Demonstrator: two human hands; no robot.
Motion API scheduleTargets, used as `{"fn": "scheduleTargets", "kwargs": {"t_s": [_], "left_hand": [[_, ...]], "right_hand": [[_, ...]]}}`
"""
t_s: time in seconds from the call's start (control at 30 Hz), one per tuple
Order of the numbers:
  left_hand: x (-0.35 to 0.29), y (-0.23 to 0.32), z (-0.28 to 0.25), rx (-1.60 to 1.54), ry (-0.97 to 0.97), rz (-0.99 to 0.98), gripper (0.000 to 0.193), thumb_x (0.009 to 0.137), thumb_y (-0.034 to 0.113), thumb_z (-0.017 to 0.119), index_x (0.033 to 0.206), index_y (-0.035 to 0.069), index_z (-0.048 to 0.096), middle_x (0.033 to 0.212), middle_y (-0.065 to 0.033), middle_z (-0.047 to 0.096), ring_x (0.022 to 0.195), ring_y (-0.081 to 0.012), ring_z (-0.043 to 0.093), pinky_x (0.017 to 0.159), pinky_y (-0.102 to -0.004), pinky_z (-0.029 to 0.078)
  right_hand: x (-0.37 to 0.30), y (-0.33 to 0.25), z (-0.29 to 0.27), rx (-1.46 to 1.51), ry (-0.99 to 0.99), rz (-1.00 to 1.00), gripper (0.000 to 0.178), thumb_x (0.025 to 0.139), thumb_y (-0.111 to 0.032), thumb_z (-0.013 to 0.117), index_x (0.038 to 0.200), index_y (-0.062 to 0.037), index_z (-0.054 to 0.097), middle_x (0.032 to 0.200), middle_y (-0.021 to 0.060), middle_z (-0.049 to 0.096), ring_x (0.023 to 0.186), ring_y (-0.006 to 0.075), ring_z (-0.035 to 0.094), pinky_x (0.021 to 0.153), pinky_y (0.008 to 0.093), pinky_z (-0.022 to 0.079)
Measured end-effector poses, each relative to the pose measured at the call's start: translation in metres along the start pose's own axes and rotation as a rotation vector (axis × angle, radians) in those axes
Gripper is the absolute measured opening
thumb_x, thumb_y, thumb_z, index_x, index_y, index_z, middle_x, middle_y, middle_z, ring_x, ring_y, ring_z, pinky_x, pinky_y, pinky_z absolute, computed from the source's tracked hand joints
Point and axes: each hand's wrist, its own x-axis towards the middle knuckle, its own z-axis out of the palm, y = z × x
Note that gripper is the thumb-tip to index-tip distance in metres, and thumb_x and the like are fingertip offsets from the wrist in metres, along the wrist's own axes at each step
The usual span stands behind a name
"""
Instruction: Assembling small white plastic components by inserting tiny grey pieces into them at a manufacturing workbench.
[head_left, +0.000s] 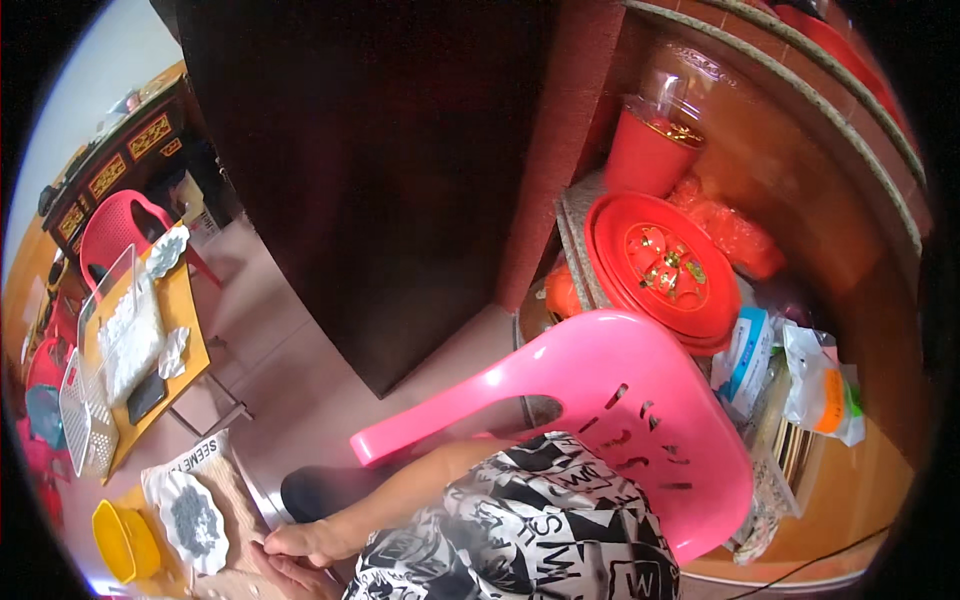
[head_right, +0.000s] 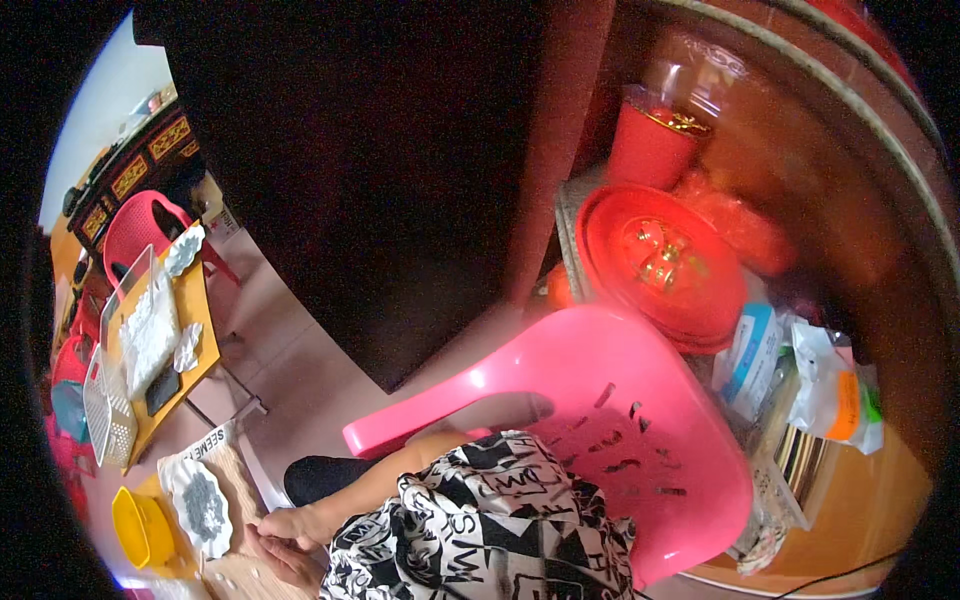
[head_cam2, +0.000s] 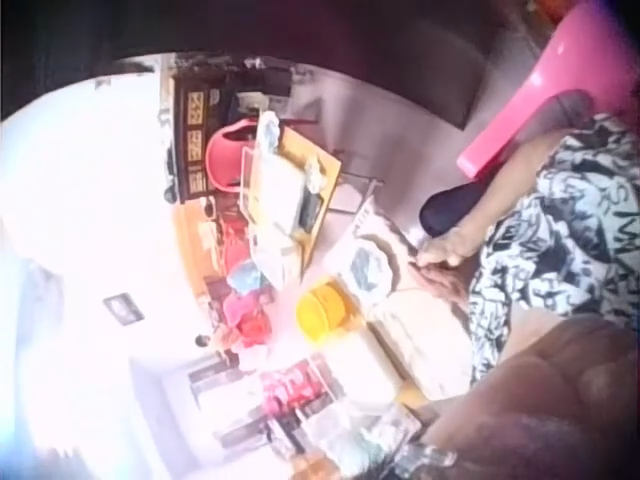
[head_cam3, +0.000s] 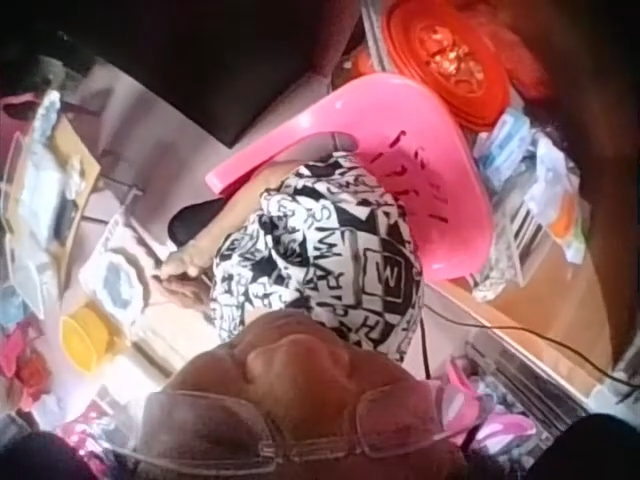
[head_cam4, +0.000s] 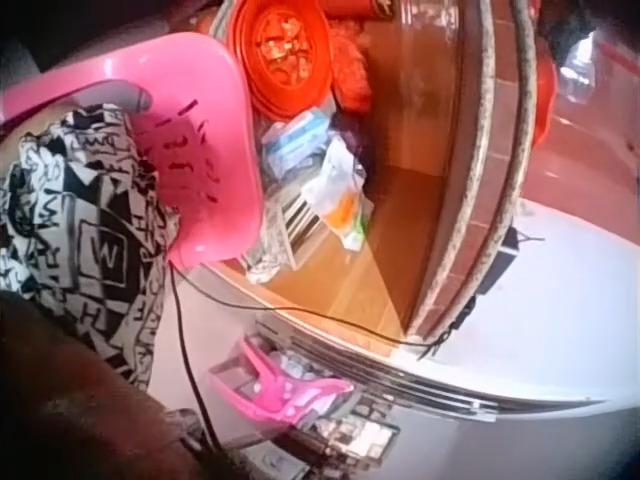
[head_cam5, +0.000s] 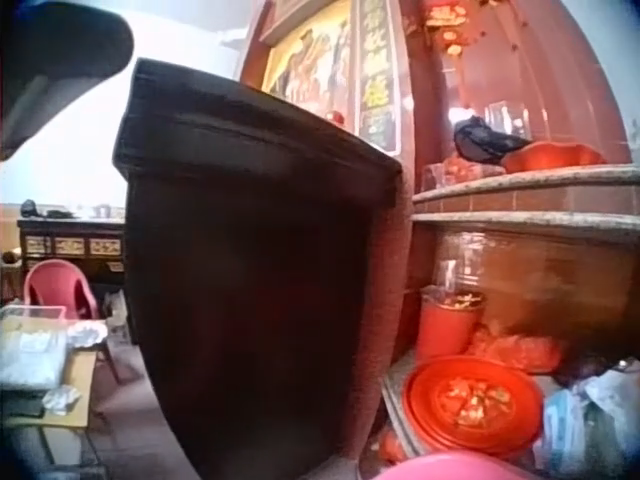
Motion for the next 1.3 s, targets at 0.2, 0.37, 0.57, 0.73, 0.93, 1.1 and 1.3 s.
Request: {"fn": "scheduleTargets", "kwargs": {"t_s": [0.2, 0.37, 0.57, 0.73, 0.93, 1.1, 1.3], "left_hand": [[0.015, -0.030, -0.006, -0.748, -1.814, -1.267, 0.044, 0.093, 0.015, 0.033, 0.133, 0.000, 0.023, 0.132, -0.0138, 0.033, 0.116, -0.0207, 0.038, 0.095, -0.0310, 0.033], [0.053, -0.020, 0.030, -0.722, -1.739, -0.763, 0.043, 0.083, 0.005, 0.045, 0.123, -0.007, 0.036, 0.123, -0.0247, 0.041, 0.110, -0.0364, 0.043, 0.094, -0.0404, 0.033], [0.084, -0.075, 0.020, -0.503, -1.603, -0.788, 0.044, 0.078, 0.005, 0.055, 0.118, -0.006, 0.042, 0.115, -0.0242, 0.046, 0.102, -0.0351, 0.048, 0.088, -0.0383, 0.038], [0.085, -0.122, 0.000, -0.371, -1.609, -0.728, 0.034, 0.074, 0.002, 0.058, 0.105, -0.007, 0.049, 0.099, -0.0217, 0.052, 0.083, -0.0337, 0.053, 0.072, -0.0374, 0.044], [0.067, -0.152, -0.017, -0.337, -1.736, -0.750, 0.026, 0.062, -0.006, 0.060, 0.087, -0.003, 0.053, 0.076, -0.0131, 0.054, 0.062, -0.0285, 0.052, 0.055, -0.0353, 0.042], [0.053, -0.157, -0.007, -0.305, -1.823, -0.809, 0.021, 0.055, 0.000, 0.058, 0.076, 0.001, 0.054, 0.063, -0.0116, 0.047, 0.054, -0.0279, 0.047, 0.049, -0.0374, 0.037], [0.054, -0.170, -0.021, -0.248, -2.226, -1.454, 0.011, 0.064, 0.014, 0.057, 0.063, 0.006, 0.051, 0.052, -0.0113, 0.043, 0.049, -0.0290, 0.047, 0.044, -0.0399, 0.036]], "right_hand": [[0.003, -0.003, 0.011, 0.134, -0.207, 0.195, 0.018, 0.086, -0.027, 0.048, 0.083, -0.0119, 0.058, 0.071, -0.0007, 0.056, 0.065, 0.0075, 0.052, 0.058, 0.0232, 0.044], [-0.002, -0.013, 0.015, -0.142, 0.052, 0.140, 0.022, 0.087, -0.027, 0.044, 0.088, -0.0087, 0.056, 0.085, 0.0048, 0.058, 0.074, 0.0155, 0.056, 0.068, 0.0289, 0.047], [0.028, -0.024, 0.031, -0.011, -0.095, 0.506, 0.015, 0.078, -0.021, 0.047, 0.074, -0.0064, 0.049, 0.067, 0.0087, 0.049, 0.053, 0.0167, 0.045, 0.044, 0.0260, 0.035], [0.048, -0.045, 0.045, -0.069, -0.141, 0.380, 0.022, 0.077, -0.022, 0.047, 0.086, -0.0035, 0.052, 0.076, 0.0123, 0.046, 0.059, 0.0196, 0.044, 0.045, 0.0269, 0.038], [0.084, -0.040, 0.092, -0.548, -0.101, 0.505, 0.012, 0.082, -0.008, 0.049, 0.072, 0.0000, 0.051, 0.055, 0.0027, 0.043, 0.043, 0.0091, 0.037, 0.038, 0.0220, 0.029], [0.116, -0.011, 0.122, -1.149, -0.470, 0.606, 0.017, 0.084, -0.016, 0.052, 0.077, -0.0002, 0.055, 0.063, 0.0015, 0.052, 0.060, 0.0083, 0.047, 0.054, 0.0228, 0.039], [0.140, 0.011, 0.141, -1.149, -0.645, 0.698, 0.020, 0.085, -0.019, 0.053, 0.081, -0.0006, 0.058, 0.066, 0.0031, 0.055, 0.065, 0.0083, 0.049, 0.059, 0.0241, 0.041]]}}
